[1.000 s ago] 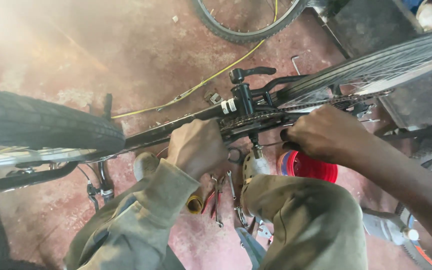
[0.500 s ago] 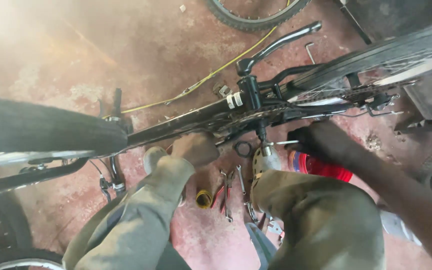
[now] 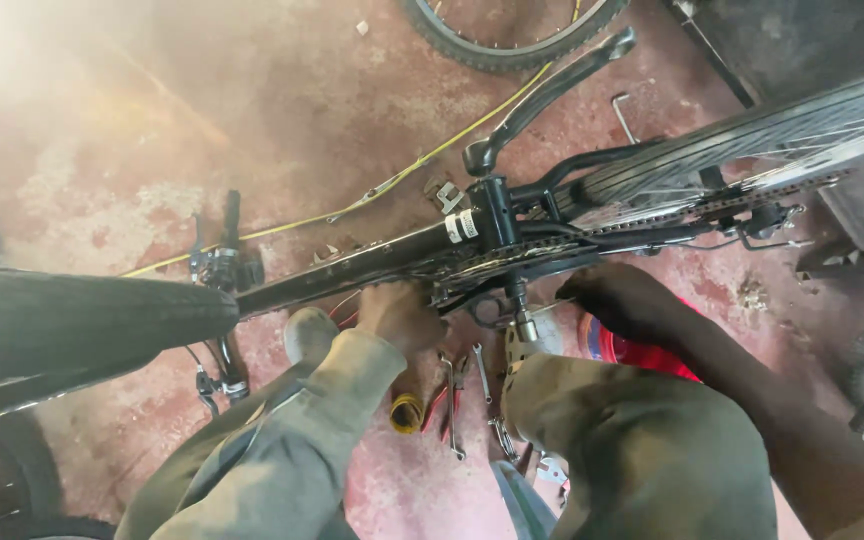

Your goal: Repairing the crankset of a bicycle using a wrench

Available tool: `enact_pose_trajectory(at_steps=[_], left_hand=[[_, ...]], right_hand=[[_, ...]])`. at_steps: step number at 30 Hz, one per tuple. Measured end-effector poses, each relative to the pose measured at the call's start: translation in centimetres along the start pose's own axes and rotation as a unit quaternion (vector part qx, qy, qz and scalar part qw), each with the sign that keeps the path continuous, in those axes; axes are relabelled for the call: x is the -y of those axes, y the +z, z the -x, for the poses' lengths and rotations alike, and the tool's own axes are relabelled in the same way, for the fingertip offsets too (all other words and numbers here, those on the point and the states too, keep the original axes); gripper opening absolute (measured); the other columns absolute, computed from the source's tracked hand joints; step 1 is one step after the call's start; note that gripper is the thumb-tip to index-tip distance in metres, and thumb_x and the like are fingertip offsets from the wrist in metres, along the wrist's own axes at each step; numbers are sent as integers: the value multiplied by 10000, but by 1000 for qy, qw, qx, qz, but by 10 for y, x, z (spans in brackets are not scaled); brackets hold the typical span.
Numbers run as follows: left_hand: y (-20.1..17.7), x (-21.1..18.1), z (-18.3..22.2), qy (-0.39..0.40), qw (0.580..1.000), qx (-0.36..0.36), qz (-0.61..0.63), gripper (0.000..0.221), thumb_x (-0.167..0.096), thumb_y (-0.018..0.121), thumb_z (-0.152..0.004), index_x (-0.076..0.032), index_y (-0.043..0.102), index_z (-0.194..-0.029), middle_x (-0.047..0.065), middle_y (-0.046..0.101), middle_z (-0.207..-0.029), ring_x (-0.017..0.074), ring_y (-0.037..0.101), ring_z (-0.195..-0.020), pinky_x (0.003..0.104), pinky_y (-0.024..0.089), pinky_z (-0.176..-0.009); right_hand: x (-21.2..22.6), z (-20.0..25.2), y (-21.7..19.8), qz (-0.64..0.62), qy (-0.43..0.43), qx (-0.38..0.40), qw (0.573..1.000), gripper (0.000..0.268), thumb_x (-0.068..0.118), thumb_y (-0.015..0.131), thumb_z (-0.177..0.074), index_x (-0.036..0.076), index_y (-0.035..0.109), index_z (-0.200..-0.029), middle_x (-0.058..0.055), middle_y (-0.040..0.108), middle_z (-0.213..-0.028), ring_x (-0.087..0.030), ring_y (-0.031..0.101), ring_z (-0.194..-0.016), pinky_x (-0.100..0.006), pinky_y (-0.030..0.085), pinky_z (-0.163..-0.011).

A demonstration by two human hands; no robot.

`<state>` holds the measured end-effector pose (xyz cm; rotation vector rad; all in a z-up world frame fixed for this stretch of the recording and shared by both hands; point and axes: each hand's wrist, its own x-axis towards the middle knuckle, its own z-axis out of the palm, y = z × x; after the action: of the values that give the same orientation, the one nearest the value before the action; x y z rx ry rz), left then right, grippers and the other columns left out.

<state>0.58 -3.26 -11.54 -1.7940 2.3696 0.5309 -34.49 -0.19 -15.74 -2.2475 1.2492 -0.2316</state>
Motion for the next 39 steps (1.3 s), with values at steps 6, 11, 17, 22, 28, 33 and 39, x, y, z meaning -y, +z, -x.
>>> enact_pose_trajectory(at_steps=[6, 11, 17, 22, 28, 33, 39], left_hand=[[-42, 2, 25, 57, 994, 88, -40, 237, -286, 640, -799, -135, 822, -785, 102, 737, -667, 324, 765, -698, 430, 588, -565], [-114, 13, 67, 37, 986, 154, -44, 489, -649, 628, -914, -191, 738, -1047, 119, 753, -1026, 394, 721, -959, 528, 573, -784], [-153, 0, 94, 69, 996, -56, 23, 507, -761, 576, -870, -267, 682, -921, 88, 733, -768, 451, 698, -746, 586, 489, -588], [-169, -29, 99, 149, 965, -89, 198, 381, -630, 613, -866, -276, 670, -992, 48, 765, -784, 382, 719, -757, 547, 487, -583], [-172, -37, 94, 177, 936, -133, 274, 260, -514, 689, -803, -254, 674, -811, 20, 732, -706, 326, 691, -678, 477, 449, -554], [-164, -30, 89, 232, 894, -175, 340, 233, -313, 695, -784, -196, 509, -709, -12, 511, -536, 146, 412, -512, 357, 339, -468], [-186, -9, 86, 137, 962, 11, 238, 250, -442, 681, -645, -290, 648, -841, -26, 732, -785, 240, 651, -693, 431, 452, -635]], right_hand=[[58, 31, -69, 71, 121, -2, 990, 289, 268, 649, -882, 218, 769, -1140, -135, 760, -1045, -396, 701, -1035, -495, 569, -893], [158, 46, -130, 131, 284, 2, 950, 265, 413, 638, -837, 276, 786, -1009, 21, 788, -1035, -233, 730, -984, -401, 534, -792], [218, 35, -162, 118, 278, -3, 953, 349, 448, 618, -876, 285, 813, -1115, 91, 806, -1140, -161, 710, -1115, -356, 540, -844], [214, 34, -163, 135, 187, -36, 972, 343, 395, 655, -867, 257, 820, -1133, 12, 788, -1204, -226, 665, -1228, -407, 444, -1111], [249, 16, -163, 150, 266, -5, 952, 341, 430, 615, -853, 343, 816, -1114, 117, 774, -1237, -161, 660, -1243, -387, 511, -950], [255, 18, -161, 217, 293, -7, 931, 358, 516, 586, -853, 354, 791, -1097, 149, 743, -1238, -154, 630, -1254, -406, 522, -955], [235, 12, -154, 131, 272, -58, 952, 241, 231, 590, -844, 256, 797, -964, 66, 779, -1090, -189, 661, -1100, -377, 475, -939]])
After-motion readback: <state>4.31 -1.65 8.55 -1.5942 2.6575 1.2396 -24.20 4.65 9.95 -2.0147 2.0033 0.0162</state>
